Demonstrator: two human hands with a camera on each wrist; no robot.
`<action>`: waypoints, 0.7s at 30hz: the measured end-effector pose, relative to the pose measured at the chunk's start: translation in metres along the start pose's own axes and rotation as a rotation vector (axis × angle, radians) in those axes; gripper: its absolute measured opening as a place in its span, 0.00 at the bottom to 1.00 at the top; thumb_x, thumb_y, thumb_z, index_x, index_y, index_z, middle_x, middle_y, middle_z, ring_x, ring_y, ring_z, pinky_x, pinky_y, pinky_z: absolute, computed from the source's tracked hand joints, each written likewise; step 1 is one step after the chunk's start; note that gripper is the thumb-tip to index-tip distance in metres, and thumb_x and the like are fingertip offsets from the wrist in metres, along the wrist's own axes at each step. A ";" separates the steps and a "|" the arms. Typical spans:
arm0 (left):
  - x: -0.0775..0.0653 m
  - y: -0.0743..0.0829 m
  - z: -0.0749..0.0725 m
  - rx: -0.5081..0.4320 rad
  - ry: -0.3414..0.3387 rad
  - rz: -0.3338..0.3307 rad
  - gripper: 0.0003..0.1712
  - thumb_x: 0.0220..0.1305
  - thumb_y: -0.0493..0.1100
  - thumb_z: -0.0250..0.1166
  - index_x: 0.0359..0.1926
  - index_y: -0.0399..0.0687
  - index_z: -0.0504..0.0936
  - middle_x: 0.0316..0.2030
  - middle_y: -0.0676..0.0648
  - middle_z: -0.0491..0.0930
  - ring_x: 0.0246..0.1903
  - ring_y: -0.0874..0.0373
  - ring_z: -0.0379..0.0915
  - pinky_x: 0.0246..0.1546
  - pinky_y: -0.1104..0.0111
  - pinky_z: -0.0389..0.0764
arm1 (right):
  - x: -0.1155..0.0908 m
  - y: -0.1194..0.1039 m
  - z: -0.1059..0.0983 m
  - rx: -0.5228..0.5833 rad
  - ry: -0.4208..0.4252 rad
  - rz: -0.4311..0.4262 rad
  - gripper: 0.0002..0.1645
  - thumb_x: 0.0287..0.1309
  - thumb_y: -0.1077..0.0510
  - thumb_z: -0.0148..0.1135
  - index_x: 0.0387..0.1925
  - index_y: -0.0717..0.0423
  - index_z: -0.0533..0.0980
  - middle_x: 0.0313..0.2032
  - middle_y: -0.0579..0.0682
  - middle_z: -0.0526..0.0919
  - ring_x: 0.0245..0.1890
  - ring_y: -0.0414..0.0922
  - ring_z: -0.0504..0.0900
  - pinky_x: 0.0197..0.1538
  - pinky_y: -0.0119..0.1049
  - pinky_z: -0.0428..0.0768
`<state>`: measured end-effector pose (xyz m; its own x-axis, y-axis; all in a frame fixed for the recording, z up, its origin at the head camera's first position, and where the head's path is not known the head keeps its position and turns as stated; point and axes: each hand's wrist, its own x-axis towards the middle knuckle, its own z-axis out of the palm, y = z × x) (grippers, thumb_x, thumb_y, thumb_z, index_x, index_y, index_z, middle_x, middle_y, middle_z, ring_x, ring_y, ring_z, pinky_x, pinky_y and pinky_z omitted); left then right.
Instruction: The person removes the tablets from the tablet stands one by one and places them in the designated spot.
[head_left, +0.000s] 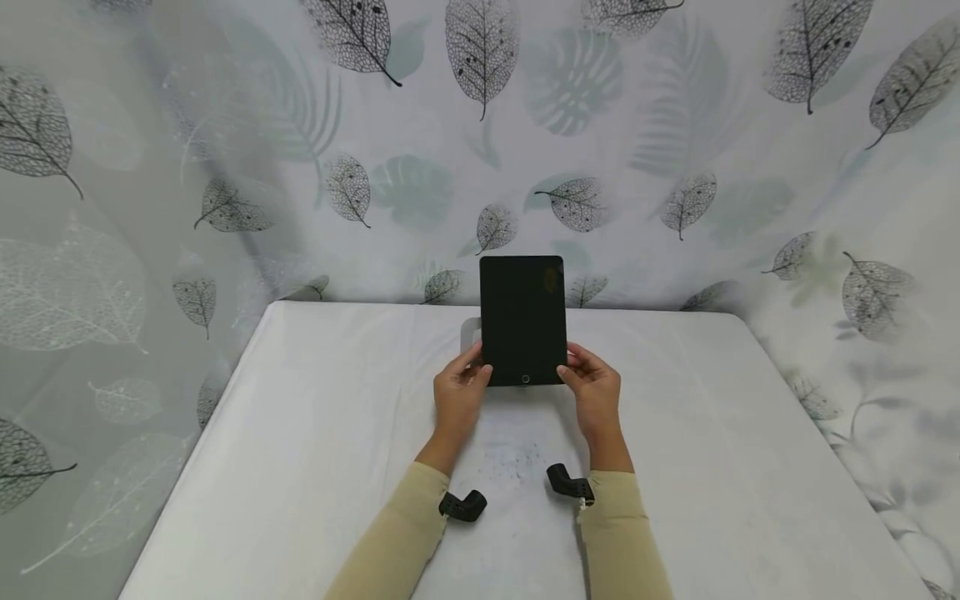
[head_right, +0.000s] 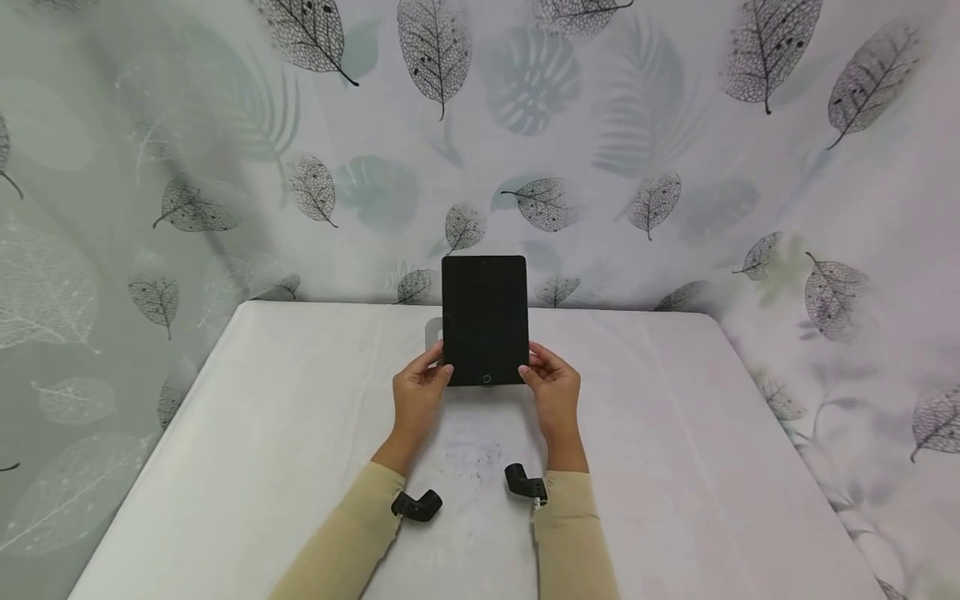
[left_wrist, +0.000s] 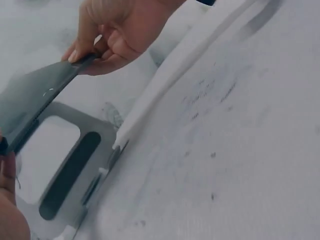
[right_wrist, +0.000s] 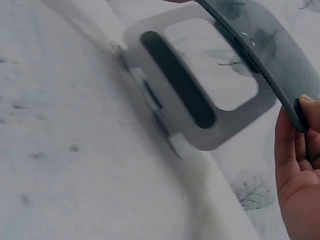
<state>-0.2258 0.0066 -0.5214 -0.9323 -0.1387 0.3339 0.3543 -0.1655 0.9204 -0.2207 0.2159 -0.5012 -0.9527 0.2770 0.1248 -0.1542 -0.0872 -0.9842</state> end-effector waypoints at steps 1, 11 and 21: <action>0.000 0.002 0.001 0.012 -0.021 0.011 0.26 0.64 0.28 0.68 0.63 0.37 0.80 0.58 0.34 0.81 0.52 0.54 0.81 0.48 0.78 0.81 | 0.000 -0.004 -0.003 -0.003 0.000 0.004 0.26 0.58 0.77 0.64 0.59 0.68 0.79 0.37 0.42 0.84 0.40 0.38 0.83 0.44 0.23 0.84; -0.010 0.026 0.020 0.237 -0.331 0.161 0.38 0.69 0.35 0.65 0.77 0.45 0.63 0.76 0.47 0.64 0.71 0.51 0.68 0.66 0.60 0.77 | -0.001 -0.038 -0.037 -0.001 0.029 0.051 0.27 0.58 0.77 0.64 0.60 0.70 0.77 0.37 0.44 0.83 0.40 0.39 0.82 0.44 0.24 0.85; -0.029 0.036 0.045 0.377 -0.524 0.111 0.43 0.75 0.43 0.60 0.82 0.48 0.47 0.82 0.53 0.45 0.80 0.57 0.47 0.73 0.62 0.69 | -0.010 -0.063 -0.075 0.056 -0.001 0.069 0.27 0.59 0.77 0.64 0.62 0.74 0.74 0.37 0.45 0.82 0.39 0.39 0.82 0.44 0.26 0.86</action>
<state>-0.1895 0.0482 -0.4892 -0.8375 0.3743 0.3982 0.4894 0.1894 0.8512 -0.1822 0.2909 -0.4502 -0.9618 0.2678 0.0575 -0.1031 -0.1595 -0.9818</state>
